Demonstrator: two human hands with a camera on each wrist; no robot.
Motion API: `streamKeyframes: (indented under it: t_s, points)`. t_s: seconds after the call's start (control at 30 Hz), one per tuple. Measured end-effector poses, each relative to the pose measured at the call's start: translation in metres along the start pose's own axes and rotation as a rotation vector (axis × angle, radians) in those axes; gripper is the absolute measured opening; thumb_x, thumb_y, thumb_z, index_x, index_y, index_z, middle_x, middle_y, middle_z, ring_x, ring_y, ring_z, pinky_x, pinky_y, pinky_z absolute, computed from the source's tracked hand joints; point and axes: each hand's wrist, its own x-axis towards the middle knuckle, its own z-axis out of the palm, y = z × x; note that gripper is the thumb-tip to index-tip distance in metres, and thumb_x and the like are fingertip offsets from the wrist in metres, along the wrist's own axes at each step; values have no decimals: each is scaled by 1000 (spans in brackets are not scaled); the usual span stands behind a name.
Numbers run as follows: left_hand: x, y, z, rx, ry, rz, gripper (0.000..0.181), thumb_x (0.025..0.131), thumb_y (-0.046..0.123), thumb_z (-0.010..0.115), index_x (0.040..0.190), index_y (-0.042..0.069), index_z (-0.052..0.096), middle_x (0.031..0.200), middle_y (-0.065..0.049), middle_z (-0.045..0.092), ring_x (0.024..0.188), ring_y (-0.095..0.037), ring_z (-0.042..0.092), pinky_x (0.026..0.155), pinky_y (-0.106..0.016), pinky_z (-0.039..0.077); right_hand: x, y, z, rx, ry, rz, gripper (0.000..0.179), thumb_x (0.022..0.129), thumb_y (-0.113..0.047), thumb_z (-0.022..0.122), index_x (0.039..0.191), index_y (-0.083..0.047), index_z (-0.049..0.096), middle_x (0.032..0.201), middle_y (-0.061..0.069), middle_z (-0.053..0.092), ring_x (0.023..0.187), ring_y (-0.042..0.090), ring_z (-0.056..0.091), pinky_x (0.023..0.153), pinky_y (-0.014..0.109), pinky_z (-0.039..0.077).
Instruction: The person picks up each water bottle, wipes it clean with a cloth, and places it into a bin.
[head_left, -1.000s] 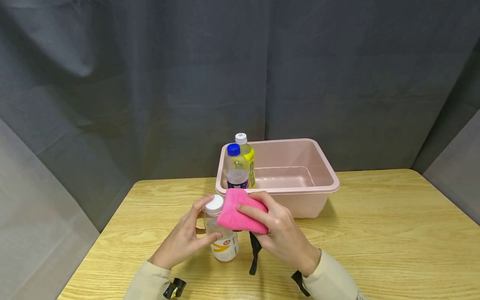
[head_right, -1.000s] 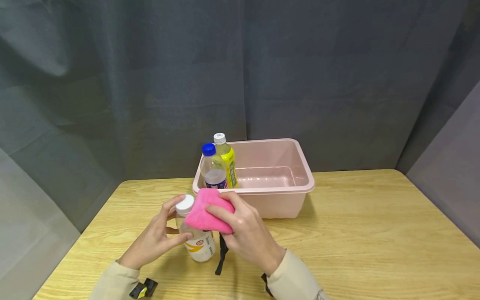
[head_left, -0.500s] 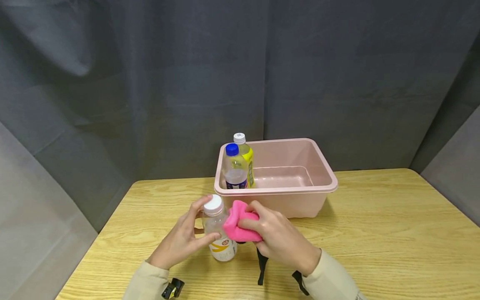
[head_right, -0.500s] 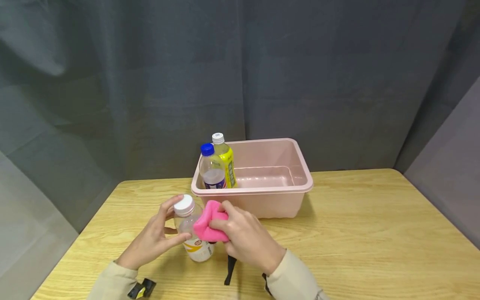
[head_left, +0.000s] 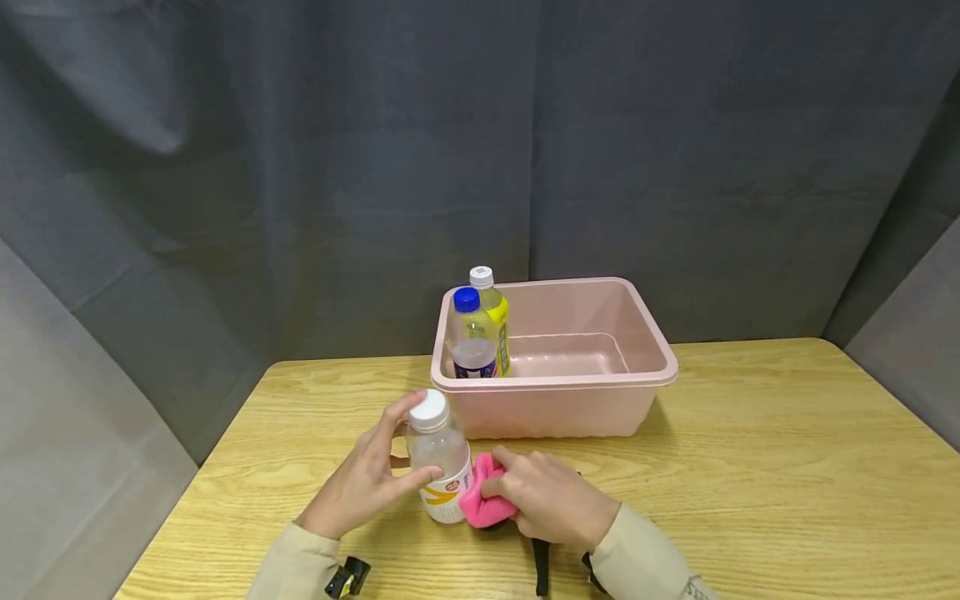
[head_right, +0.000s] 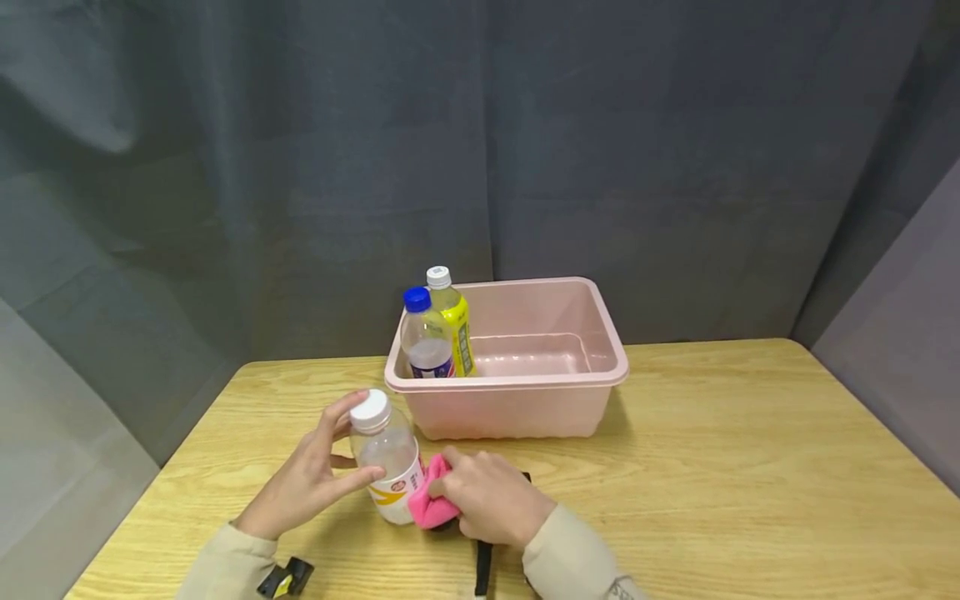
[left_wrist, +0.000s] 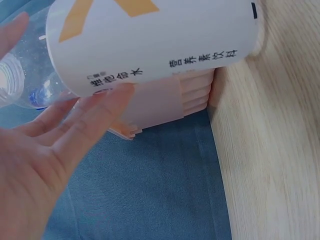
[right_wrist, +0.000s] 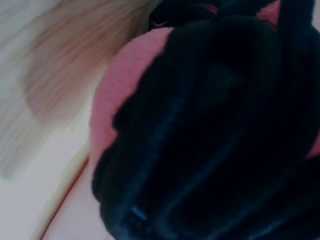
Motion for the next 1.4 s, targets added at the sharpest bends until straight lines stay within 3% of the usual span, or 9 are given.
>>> streamKeyframes:
  t_s: [0.17,0.3,0.47,0.77,0.87,1.13,1.4]
  points:
    - [2,1,0,18,-2,12,84,88,1,77,153,14,26,138,-24,51,108,-38,64,77,-29,60,-1,2,-7,-28,61,-18,44,67,9,75,101,-18,80,98,3,61,77,14,59,69,28,55]
    - [3,2,1,26,-6,23,84,89,2,76,155,14,25,139,-25,50,110,-38,62,78,-31,61,-2,3,-13,-53,156,-24,43,65,8,77,97,-20,79,96,3,60,76,17,60,63,30,54]
    - [1,0,2,17,6,-7,86,89,2,76,156,16,23,136,-23,52,111,-38,63,79,-32,61,-1,0,-22,-51,289,-37,42,63,6,81,96,-19,76,96,2,57,75,14,57,62,28,53]
    - [0,-2,4,97,36,53,89,87,-1,77,156,12,23,135,-25,53,109,-36,62,80,-31,60,3,-10,-34,146,672,-59,49,68,19,71,107,-10,76,115,12,62,96,25,65,80,39,60]
    - [1,-2,4,109,34,65,89,88,0,77,156,12,22,136,-24,53,109,-34,63,80,-31,61,5,-11,-33,204,758,-57,46,70,17,72,109,-7,76,118,15,62,102,30,64,86,41,59]
    - [2,-2,4,113,24,49,86,91,5,75,157,14,22,137,-22,53,111,-34,62,78,-31,61,7,-11,-32,203,803,-89,48,67,17,73,109,-6,76,120,17,62,102,33,65,87,45,59]
    - [0,-2,4,180,52,57,89,87,7,79,156,13,23,134,-21,56,108,-31,63,78,-36,62,5,-10,-31,189,666,-46,48,68,17,72,108,-9,74,121,14,61,104,28,65,84,42,59]
